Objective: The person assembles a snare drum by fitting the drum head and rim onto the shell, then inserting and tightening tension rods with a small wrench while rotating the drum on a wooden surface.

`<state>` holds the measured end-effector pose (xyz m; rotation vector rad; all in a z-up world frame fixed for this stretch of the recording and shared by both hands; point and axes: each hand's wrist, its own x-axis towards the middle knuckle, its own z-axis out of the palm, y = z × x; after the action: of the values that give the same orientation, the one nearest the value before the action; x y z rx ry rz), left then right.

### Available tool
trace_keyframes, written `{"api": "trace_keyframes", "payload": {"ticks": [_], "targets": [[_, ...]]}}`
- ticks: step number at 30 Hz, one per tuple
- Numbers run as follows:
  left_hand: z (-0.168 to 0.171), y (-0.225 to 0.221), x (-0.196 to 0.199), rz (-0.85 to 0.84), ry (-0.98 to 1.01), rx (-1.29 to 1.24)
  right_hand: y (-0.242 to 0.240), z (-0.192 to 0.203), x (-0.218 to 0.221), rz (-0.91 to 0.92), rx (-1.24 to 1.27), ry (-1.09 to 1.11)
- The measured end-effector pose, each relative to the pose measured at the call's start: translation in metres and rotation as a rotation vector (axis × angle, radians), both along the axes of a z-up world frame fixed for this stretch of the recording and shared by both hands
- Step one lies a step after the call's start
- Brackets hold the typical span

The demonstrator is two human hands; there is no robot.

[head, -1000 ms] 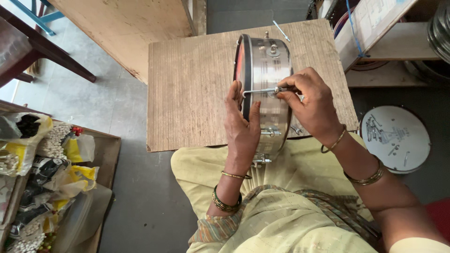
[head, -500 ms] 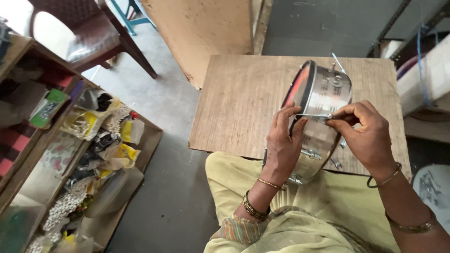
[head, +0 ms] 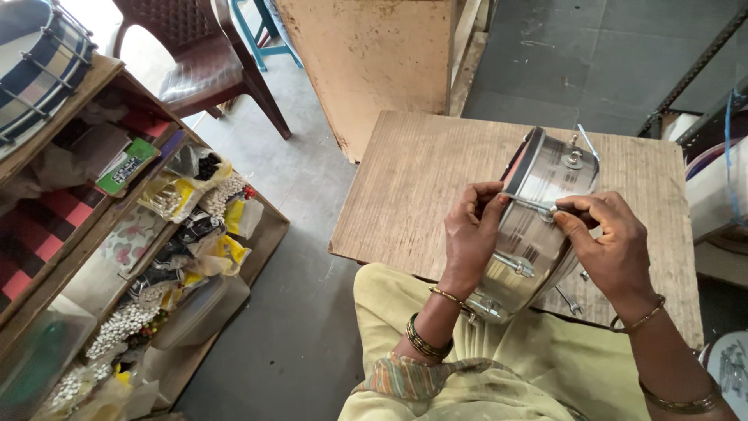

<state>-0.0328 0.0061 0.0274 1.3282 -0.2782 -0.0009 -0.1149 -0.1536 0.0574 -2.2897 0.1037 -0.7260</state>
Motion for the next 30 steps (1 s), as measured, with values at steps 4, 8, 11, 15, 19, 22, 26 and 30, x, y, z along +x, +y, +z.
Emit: {"api": "trace_keyframes", "payload": {"ticks": [4, 8, 11, 15, 19, 22, 26, 30], "targets": [[0.002, -0.003, 0.0, 0.045, -0.002, 0.047, -0.003, -0.005, 0.003, 0.012, -0.006, -0.07], [0.01, 0.0, -0.004, 0.217, -0.329, 0.256, 0.001, -0.007, 0.005, 0.008, 0.033, -0.093], [0.014, 0.003, -0.006, 0.313, -0.462, 0.372, 0.003, -0.008, 0.006, 0.007, 0.018, -0.107], [0.013, 0.003, -0.004, 0.337, -0.438, 0.327, 0.005, -0.013, 0.009, 0.018, 0.06, -0.129], [0.011, 0.003, -0.004, 0.355, -0.423, 0.366, 0.002, -0.018, 0.012, 0.031, 0.047, -0.151], [0.01, 0.004, -0.005, 0.33, -0.426, 0.367, 0.001, -0.022, 0.013, 0.016, 0.056, -0.146], [0.011, 0.001, -0.004, 0.304, -0.441, 0.432, -0.002, -0.026, 0.017, 0.013, 0.063, -0.193], [0.012, -0.005, -0.005, 0.308, -0.504, 0.422, -0.003, -0.028, 0.019, -0.022, 0.009, -0.235]]}}
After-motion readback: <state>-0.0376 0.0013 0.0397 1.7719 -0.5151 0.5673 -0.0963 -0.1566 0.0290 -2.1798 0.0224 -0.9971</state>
